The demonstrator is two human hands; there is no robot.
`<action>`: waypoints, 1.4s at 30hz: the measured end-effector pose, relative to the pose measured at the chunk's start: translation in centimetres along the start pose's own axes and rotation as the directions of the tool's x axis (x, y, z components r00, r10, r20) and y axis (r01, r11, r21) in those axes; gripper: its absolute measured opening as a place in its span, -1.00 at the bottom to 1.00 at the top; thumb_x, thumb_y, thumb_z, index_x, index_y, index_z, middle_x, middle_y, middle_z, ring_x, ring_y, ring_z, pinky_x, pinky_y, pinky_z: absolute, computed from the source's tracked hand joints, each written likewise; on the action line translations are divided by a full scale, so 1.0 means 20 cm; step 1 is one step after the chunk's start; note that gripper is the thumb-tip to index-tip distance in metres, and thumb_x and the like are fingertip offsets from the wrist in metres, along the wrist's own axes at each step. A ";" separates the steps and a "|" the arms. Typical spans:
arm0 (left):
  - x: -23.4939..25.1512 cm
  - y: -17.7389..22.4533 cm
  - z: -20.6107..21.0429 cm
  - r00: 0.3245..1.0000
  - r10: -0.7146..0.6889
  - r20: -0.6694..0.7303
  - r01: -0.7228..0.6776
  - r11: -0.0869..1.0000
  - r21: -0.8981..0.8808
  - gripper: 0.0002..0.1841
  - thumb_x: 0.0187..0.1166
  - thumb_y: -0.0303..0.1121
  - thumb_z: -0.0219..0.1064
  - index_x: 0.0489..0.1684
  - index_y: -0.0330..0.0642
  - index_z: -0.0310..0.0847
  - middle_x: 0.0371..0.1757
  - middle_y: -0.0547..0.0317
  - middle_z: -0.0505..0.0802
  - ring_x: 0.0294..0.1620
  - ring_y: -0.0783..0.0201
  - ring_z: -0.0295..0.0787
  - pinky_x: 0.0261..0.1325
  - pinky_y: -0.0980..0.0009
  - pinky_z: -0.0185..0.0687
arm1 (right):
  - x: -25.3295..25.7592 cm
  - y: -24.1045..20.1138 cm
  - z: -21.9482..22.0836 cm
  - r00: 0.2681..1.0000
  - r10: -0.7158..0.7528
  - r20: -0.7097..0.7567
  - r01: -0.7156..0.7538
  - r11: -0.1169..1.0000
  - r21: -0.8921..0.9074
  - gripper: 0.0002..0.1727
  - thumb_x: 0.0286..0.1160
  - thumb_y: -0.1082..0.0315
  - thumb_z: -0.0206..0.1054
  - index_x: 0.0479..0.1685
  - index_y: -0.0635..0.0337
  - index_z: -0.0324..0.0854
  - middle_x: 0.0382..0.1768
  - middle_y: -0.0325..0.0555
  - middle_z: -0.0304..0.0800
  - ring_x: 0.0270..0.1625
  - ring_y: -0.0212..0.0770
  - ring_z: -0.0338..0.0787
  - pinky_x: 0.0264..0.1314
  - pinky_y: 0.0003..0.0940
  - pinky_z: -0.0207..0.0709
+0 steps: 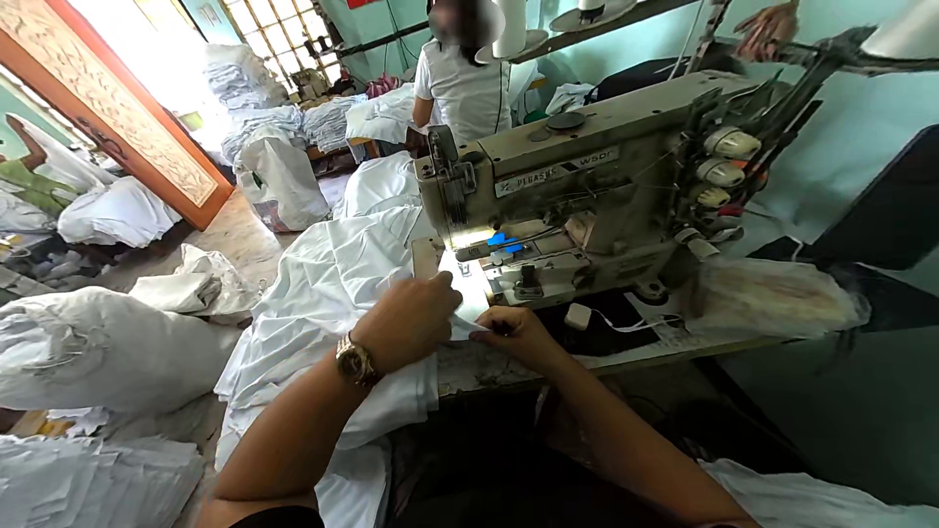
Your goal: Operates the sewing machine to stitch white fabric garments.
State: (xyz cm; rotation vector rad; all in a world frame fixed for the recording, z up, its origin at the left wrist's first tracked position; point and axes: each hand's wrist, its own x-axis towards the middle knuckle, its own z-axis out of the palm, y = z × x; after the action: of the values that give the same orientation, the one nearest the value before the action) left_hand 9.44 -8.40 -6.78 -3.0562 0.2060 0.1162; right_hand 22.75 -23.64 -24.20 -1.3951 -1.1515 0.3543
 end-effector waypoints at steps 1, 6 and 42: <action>-0.01 0.03 -0.01 0.998 0.034 0.044 -0.033 0.999 -0.029 -0.84 0.56 -0.31 0.35 -0.16 -0.19 0.76 -0.04 -0.02 0.77 -0.11 -0.01 0.79 -0.14 -0.02 0.70 | 0.00 0.00 0.00 1.000 -0.010 -0.002 0.010 1.000 0.002 -0.78 0.44 0.22 0.53 -0.20 0.21 0.86 -0.19 -0.25 0.86 -0.22 -0.65 0.69 -0.12 -0.72 0.56; 0.00 0.01 0.06 0.996 -0.055 -0.067 0.059 0.997 0.051 -0.85 0.53 -0.32 0.36 -0.28 -0.19 0.80 -0.05 -0.02 0.79 0.07 -0.06 0.74 0.01 -0.02 0.67 | -0.01 -0.02 0.02 0.999 0.035 -0.023 -0.035 0.999 -0.003 -0.76 0.42 0.17 0.56 -0.29 0.20 0.83 -0.29 -0.30 0.81 -0.32 -0.65 0.61 -0.24 -0.71 0.49; 0.27 -0.34 0.56 0.906 -0.092 -0.414 0.086 0.996 -0.032 -0.63 0.45 -0.56 0.38 0.13 0.11 0.84 0.25 0.25 0.87 0.66 -0.10 0.47 0.62 -0.59 -0.06 | 0.11 -0.06 -0.02 0.999 -0.041 -0.031 0.015 0.807 -0.590 -0.70 0.73 0.36 0.15 0.13 0.14 0.81 0.28 -0.08 0.84 0.28 -0.10 0.85 0.34 -0.04 0.69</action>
State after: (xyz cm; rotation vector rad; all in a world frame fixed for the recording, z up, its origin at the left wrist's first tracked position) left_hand 14.86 -1.44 -17.91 -3.0555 0.0873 -0.5464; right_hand 23.66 -22.45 -22.13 -1.9131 -1.3063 -0.0774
